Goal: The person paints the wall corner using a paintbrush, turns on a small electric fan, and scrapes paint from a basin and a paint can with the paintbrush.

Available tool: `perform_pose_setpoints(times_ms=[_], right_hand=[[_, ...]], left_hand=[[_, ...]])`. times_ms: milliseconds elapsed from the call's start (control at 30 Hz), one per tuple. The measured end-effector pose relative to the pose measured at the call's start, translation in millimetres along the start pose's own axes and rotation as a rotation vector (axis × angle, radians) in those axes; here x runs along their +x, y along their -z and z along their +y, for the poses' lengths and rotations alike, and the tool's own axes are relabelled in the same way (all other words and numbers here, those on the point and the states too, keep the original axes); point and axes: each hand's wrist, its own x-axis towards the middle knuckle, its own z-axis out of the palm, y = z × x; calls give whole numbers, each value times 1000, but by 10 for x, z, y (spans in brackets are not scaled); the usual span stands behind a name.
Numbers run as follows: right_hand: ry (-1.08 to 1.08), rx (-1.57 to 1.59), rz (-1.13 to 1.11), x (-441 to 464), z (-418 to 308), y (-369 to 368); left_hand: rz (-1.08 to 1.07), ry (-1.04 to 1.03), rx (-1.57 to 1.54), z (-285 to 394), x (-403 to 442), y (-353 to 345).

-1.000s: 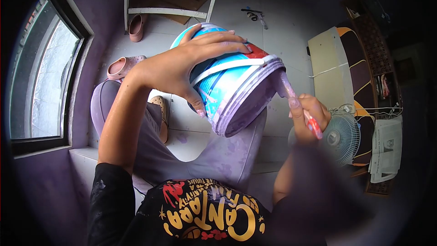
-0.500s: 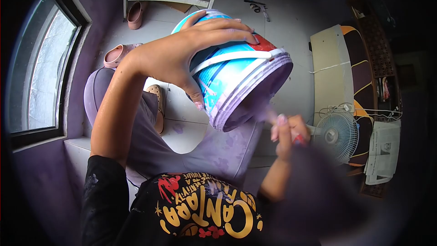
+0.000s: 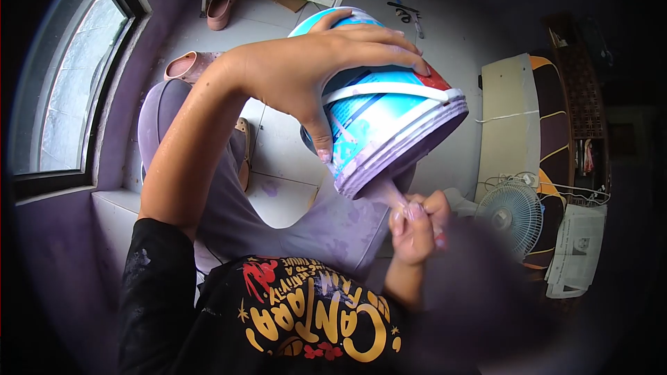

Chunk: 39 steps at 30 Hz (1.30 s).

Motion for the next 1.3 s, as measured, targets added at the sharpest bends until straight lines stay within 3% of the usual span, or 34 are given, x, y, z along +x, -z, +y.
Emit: perform_pose_setpoints(times_ms=[167, 300, 333, 400, 467, 600, 733, 800, 933, 967, 1067, 1133, 1200, 1267, 1300], right_hand=[[-24, 293, 178, -71, 14, -267], [37, -252, 24, 156, 91, 351], [138, -401, -13, 220, 54, 487], [547, -947, -81, 354, -115, 667], [581, -858, -93, 465, -226, 733], [708, -1174, -48, 569, -242, 447], [295, -680, 32, 178, 223, 490], [35, -107, 83, 48, 152, 109], [87, -127, 103, -18, -9, -344], [128, -94, -3, -23, 23, -233], [62, -147, -20, -83, 76, 117], [141, -299, 41, -126, 165, 402], [307, -726, -15, -47, 82, 678], [562, -984, -129, 206, -123, 817], [583, -1066, -140, 314, -218, 817]], left_hand=[[8, -39, -30, -28, 6, 0], [-12, -40, -44, -56, 21, 27], [-8, -33, -53, -60, 17, 16], [1, -15, -67, -65, 2, -4], [11, 0, -79, -64, 6, -30], [2, -23, -76, -39, 20, -12], [7, -2, -56, -48, 5, -13], [1, 4, -67, -68, -13, -20], [-7, -71, -105, -106, 15, -2], [-12, -69, -111, -96, 22, 0], [-15, -52, -67, -87, 23, 1], [-22, 5, -14, -42, 2, -26], [-7, -38, -63, 42, 45, -32], [-9, -58, -66, 99, 83, -46], [-3, -58, -37, 131, 85, -42]])
